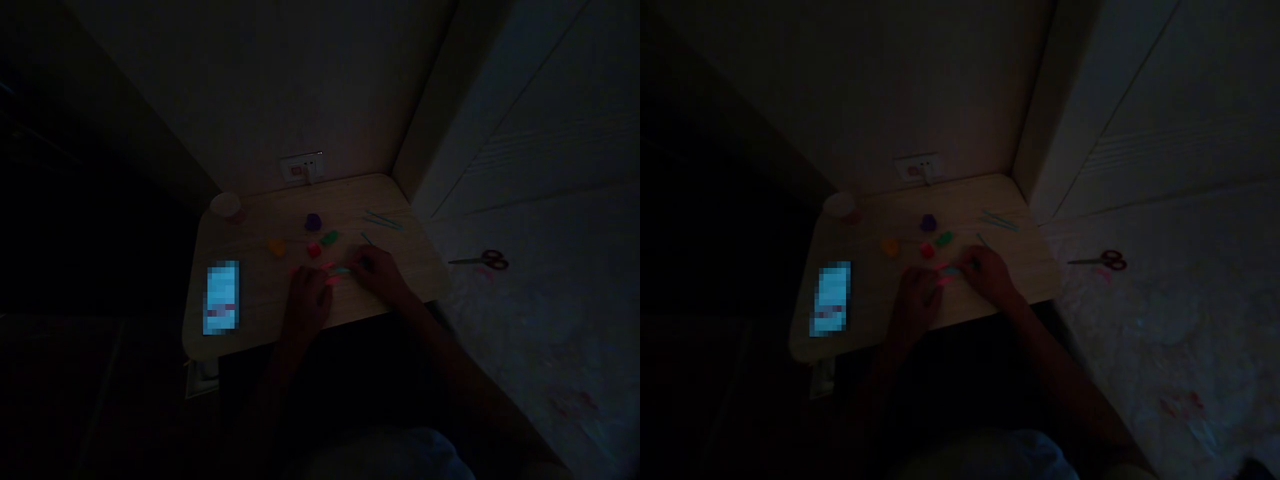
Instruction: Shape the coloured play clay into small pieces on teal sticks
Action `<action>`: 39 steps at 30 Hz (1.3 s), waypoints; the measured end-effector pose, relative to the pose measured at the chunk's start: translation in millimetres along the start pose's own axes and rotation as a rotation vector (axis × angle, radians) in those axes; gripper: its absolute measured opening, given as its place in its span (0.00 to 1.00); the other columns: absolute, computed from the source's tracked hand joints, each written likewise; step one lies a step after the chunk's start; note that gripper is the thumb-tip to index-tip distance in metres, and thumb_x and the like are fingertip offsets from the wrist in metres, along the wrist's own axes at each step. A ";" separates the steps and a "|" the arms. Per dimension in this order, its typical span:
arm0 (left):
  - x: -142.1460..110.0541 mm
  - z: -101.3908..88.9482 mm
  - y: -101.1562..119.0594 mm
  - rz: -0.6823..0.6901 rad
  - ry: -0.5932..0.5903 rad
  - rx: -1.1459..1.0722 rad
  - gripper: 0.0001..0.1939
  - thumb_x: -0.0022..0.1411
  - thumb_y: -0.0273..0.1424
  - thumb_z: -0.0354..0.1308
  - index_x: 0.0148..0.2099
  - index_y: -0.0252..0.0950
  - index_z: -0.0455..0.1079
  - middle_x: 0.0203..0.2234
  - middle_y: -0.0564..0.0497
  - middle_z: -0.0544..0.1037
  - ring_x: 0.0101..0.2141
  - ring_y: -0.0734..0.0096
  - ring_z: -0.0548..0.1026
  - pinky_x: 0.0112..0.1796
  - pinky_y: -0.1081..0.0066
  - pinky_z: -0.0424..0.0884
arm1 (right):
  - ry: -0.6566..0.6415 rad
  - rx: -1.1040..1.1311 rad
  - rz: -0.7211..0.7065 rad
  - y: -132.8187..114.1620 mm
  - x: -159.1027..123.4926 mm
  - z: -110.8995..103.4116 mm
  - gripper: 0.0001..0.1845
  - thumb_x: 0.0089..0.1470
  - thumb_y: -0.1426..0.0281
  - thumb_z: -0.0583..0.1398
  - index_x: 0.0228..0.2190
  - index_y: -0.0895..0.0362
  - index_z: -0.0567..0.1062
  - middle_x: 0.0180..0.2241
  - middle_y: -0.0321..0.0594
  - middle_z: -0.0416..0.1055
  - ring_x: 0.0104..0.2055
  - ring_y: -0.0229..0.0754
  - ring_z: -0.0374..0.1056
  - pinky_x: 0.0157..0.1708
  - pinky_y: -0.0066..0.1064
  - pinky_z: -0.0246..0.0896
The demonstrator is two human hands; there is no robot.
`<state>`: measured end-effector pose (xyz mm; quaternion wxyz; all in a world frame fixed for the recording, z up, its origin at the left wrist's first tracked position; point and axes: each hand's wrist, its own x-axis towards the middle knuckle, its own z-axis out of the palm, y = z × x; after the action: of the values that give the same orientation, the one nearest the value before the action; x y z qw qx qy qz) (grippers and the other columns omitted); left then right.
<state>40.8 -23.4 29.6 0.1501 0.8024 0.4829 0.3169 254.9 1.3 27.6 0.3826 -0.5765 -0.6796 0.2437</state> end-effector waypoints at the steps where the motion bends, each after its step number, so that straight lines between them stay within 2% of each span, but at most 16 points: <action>1: 0.9 0.0 0.2 0.001 -0.007 0.004 0.07 0.67 0.25 0.60 0.47 0.38 0.71 0.44 0.46 0.73 0.48 0.57 0.72 0.54 0.56 0.71 | 0.004 0.008 0.003 0.8 -2.1 -0.5 0.07 0.58 0.68 0.64 0.29 0.55 0.74 0.31 0.39 0.75 0.34 0.43 0.70 0.37 0.33 0.61; 7: 4.7 1.8 2.2 -0.025 -0.019 0.000 0.05 0.66 0.23 0.60 0.43 0.37 0.73 0.41 0.47 0.75 0.46 0.59 0.73 0.53 0.57 0.72 | 0.020 0.037 -0.027 -0.3 -12.0 -1.5 0.08 0.59 0.67 0.64 0.29 0.54 0.74 0.31 0.39 0.75 0.35 0.44 0.69 0.39 0.34 0.62; 12: 3.8 2.7 2.7 -0.023 0.006 -0.005 0.05 0.65 0.22 0.59 0.42 0.37 0.72 0.41 0.47 0.75 0.46 0.58 0.74 0.53 0.57 0.72 | -0.055 0.046 -0.171 -3.1 -16.2 -6.9 0.06 0.64 0.68 0.60 0.36 0.54 0.77 0.36 0.42 0.76 0.42 0.47 0.71 0.46 0.39 0.64; 16: 0.4 -2.3 0.6 0.006 0.007 -0.047 0.14 0.63 0.19 0.56 0.49 0.36 0.72 0.45 0.46 0.75 0.49 0.58 0.73 0.55 0.56 0.72 | -0.141 0.006 -0.250 -3.9 -19.0 -11.3 0.05 0.65 0.68 0.61 0.37 0.55 0.78 0.38 0.43 0.75 0.44 0.47 0.70 0.48 0.40 0.64; 21: -0.6 -6.4 -2.3 0.029 -0.079 -0.104 0.24 0.58 0.16 0.54 0.55 0.36 0.72 0.48 0.44 0.73 0.50 0.58 0.72 0.56 0.56 0.72 | -0.199 -0.078 -0.305 -7.5 -18.6 -4.4 0.04 0.64 0.71 0.62 0.36 0.56 0.78 0.37 0.44 0.74 0.44 0.48 0.69 0.46 0.39 0.62; 28: -0.3 -2.7 -7.2 0.058 -0.085 -0.132 0.25 0.58 0.17 0.54 0.56 0.37 0.74 0.48 0.44 0.71 0.51 0.58 0.72 0.56 0.54 0.72 | -0.170 -0.152 -0.281 -7.5 -12.2 10.3 0.04 0.63 0.73 0.63 0.33 0.57 0.75 0.36 0.43 0.73 0.41 0.47 0.68 0.44 0.38 0.62; 39: -0.6 -3.0 -7.3 0.052 -0.104 -0.145 0.24 0.59 0.18 0.54 0.56 0.37 0.74 0.48 0.44 0.71 0.51 0.58 0.72 0.56 0.55 0.72 | -0.136 -0.174 -0.305 -12.0 -15.8 15.9 0.06 0.65 0.75 0.59 0.35 0.55 0.75 0.38 0.46 0.71 0.44 0.49 0.65 0.46 0.41 0.65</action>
<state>33.6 -20.5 27.6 0.2245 0.8172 0.4291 0.3126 235.6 -14.9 23.7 0.3172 -0.4801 -0.8018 0.1616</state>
